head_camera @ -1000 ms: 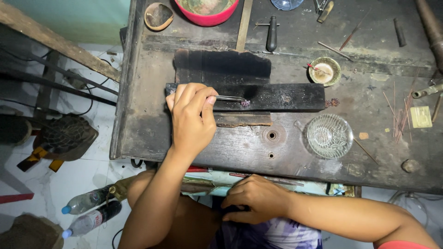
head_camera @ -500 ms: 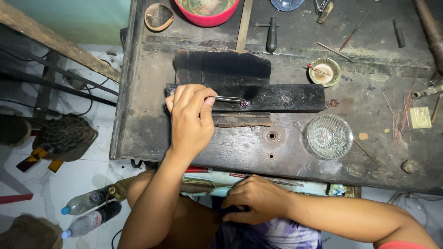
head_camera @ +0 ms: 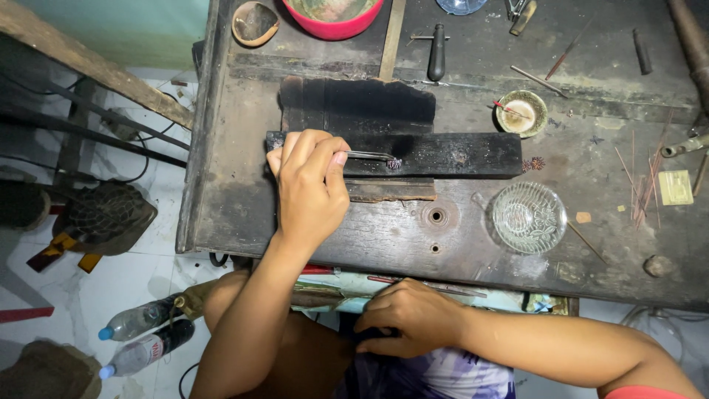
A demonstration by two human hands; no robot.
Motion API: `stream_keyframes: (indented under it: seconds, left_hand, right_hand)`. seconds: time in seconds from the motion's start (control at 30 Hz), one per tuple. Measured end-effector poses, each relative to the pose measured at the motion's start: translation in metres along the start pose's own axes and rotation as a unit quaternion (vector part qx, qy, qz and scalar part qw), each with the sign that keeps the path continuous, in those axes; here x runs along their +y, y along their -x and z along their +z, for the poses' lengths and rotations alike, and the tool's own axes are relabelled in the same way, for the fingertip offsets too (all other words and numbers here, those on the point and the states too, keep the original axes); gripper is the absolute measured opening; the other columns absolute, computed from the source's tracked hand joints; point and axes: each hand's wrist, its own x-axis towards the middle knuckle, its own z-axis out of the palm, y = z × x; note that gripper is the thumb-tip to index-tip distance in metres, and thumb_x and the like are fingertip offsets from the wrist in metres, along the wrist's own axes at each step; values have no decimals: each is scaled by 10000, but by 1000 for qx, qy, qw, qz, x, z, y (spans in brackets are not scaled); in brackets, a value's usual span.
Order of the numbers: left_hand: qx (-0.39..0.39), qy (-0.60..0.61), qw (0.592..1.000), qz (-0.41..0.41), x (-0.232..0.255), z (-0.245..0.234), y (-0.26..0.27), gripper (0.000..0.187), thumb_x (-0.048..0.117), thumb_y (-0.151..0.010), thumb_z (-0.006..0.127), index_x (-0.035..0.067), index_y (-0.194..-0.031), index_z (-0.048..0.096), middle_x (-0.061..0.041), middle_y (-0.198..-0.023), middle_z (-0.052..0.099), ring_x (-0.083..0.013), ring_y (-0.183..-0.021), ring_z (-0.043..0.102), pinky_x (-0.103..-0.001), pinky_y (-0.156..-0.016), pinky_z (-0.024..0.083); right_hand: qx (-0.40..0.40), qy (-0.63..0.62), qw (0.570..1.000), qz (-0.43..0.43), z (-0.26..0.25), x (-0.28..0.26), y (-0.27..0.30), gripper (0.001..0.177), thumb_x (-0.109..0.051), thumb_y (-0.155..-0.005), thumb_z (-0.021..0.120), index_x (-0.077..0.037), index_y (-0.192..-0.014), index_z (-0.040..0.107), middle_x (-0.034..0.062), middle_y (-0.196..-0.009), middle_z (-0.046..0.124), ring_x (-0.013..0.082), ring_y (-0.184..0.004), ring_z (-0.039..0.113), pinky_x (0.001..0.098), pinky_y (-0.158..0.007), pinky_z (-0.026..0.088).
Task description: Soldering a small jewelry component using a blowtorch and tweezers on a workbench
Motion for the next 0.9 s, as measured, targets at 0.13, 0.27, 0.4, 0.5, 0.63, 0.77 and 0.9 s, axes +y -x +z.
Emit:
stream_keyframes:
  seconds: [0.13, 0.27, 0.4, 0.5, 0.63, 0.77, 0.9]
  left_hand:
    - [-2, 3, 1000, 1, 0, -1, 0, 130, 49, -926, 564, 124, -955, 666, -3, -983, 615, -241, -958, 553, -420, -852, 280]
    - [-5, 2, 1000, 8, -1, -3, 0, 126, 59, -938, 564, 124, -968, 668, -7, -992, 620, -245, -965, 563, -420, -853, 281]
    - [-13, 2, 1000, 6, -1, -4, 1, 123, 77, -958, 560, 129, -976, 670, -2, -1009, 630, -242, -978, 565, -421, -864, 289]
    - [-13, 6, 1000, 8, -2, -4, 1, 131, 61, -944, 566, 131, -985, 669, -3, -1005, 625, -244, -973, 560, -417, -862, 284]
    - [-13, 7, 1000, 6, -2, -5, 2, 133, 60, -942, 569, 130, -985, 674, -1, -1012, 633, -241, -979, 565, -416, -857, 287]
    - [-11, 7, 1000, 5, -3, -5, 2, 126, 89, -966, 553, 138, -987, 668, 5, -1018, 637, -240, -987, 565, -414, -867, 293]
    - [0, 13, 1000, 7, -3, -6, 3, 130, 100, -995, 524, 127, -992, 651, -4, -1008, 637, -245, -969, 565, -407, -863, 303]
  right_hand:
    - [1, -11, 1000, -5, 1, 2, 0, 263, -349, -1008, 662, -92, -1007, 720, 54, -748, 668, 281, -628, 652, 377, -563, 497]
    - [6, -15, 1000, -5, 0, 1, -1, 236, -334, -998, 685, -100, -1001, 718, 36, -725, 656, 260, -603, 644, 368, -540, 483]
    - [4, -7, 1000, -7, 1, 1, 0, 255, -352, -1006, 666, -101, -1009, 716, 42, -735, 664, 268, -621, 652, 368, -552, 492]
    - [3, -13, 1000, -10, 2, 3, 0, 242, -339, -1006, 671, -100, -1012, 708, 46, -737, 659, 270, -620, 647, 373, -555, 491]
    - [2, -10, 1000, -11, 3, 3, 1, 236, -333, -1007, 674, -99, -1009, 705, 44, -721, 646, 272, -614, 644, 376, -552, 485]
    - [6, 0, 1000, -8, 3, 3, 1, 241, -346, -1000, 684, -108, -1005, 715, 26, -714, 650, 255, -608, 646, 364, -544, 484]
    - [7, 0, 1000, -6, 4, 2, 1, 234, -342, -997, 691, -110, -997, 716, 27, -712, 649, 260, -599, 642, 367, -541, 485]
